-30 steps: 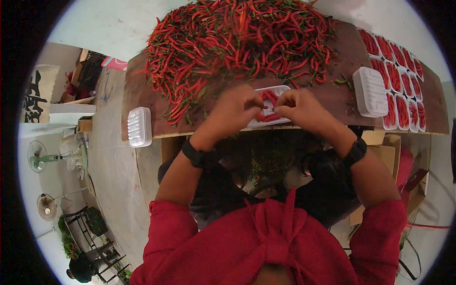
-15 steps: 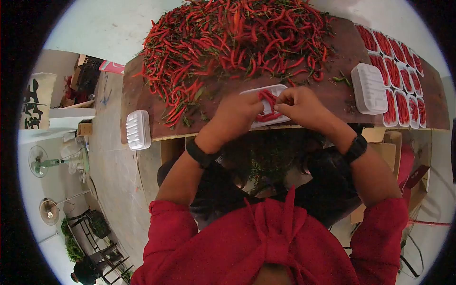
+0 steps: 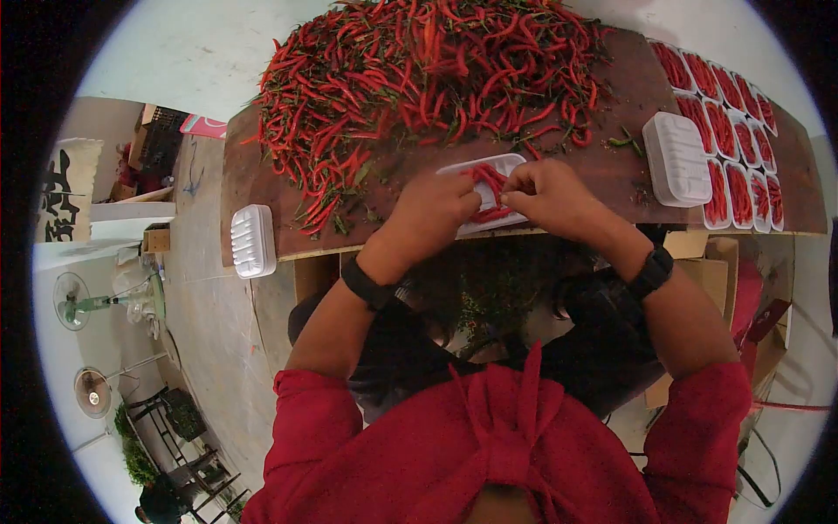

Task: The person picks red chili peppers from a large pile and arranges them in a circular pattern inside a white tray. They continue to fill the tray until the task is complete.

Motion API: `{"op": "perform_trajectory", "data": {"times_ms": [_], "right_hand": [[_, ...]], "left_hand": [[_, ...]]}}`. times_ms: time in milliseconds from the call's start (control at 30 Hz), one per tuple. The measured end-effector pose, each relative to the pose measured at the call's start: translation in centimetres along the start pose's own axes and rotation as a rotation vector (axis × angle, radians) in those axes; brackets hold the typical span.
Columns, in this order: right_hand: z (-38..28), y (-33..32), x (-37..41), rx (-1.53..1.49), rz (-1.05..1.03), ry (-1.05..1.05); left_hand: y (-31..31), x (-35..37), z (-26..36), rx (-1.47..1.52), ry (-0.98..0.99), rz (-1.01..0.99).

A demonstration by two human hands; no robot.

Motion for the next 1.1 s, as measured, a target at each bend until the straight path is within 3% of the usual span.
{"op": "perform_trajectory", "data": {"times_ms": [333, 400, 567, 733, 800, 900, 1000, 1100], "right_hand": [[1.4, 0.2, -0.4, 0.049, -0.026, 0.056], [0.6, 0.2, -0.2, 0.033, -0.025, 0.034], [-1.0, 0.3, 0.2, -0.024, -0.023, -0.042], [0.9, -0.2, -0.5, 0.118, 0.003, 0.008], [1.5, -0.5, -0.7, 0.091, 0.003, 0.049], [1.6, -1.1, -0.5, 0.026, 0.009, 0.124], [2.0, -1.9, -0.6, 0.095, 0.034, 0.128], [2.0, -1.8, -0.3, 0.276, -0.001, 0.043]], "left_hand": [[-0.3, 0.2, 0.3, -0.031, 0.018, -0.028], [0.7, 0.3, 0.0, -0.027, -0.018, -0.158], [0.6, 0.4, -0.1, -0.006, -0.031, -0.116], [-0.5, 0.4, -1.7, -0.004, -0.066, -0.071], [-0.9, 0.8, -4.0, -0.037, -0.206, -0.179], [-3.7, 1.3, -7.4, -0.045, -0.36, -0.022], [-3.4, 2.2, -9.9, -0.137, -0.48, -0.082], [-1.9, 2.1, -10.4, -0.141, -0.432, -0.089]]}}
Point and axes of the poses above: each hand's wrist, its own x-axis away from the middle knuckle, its own y-axis out of the palm, z = x × y, the point moved 9 cm from there along -x, towards the middle knuckle, and after that the axes turned 15 degrees about -x, right-handed, at the moved point
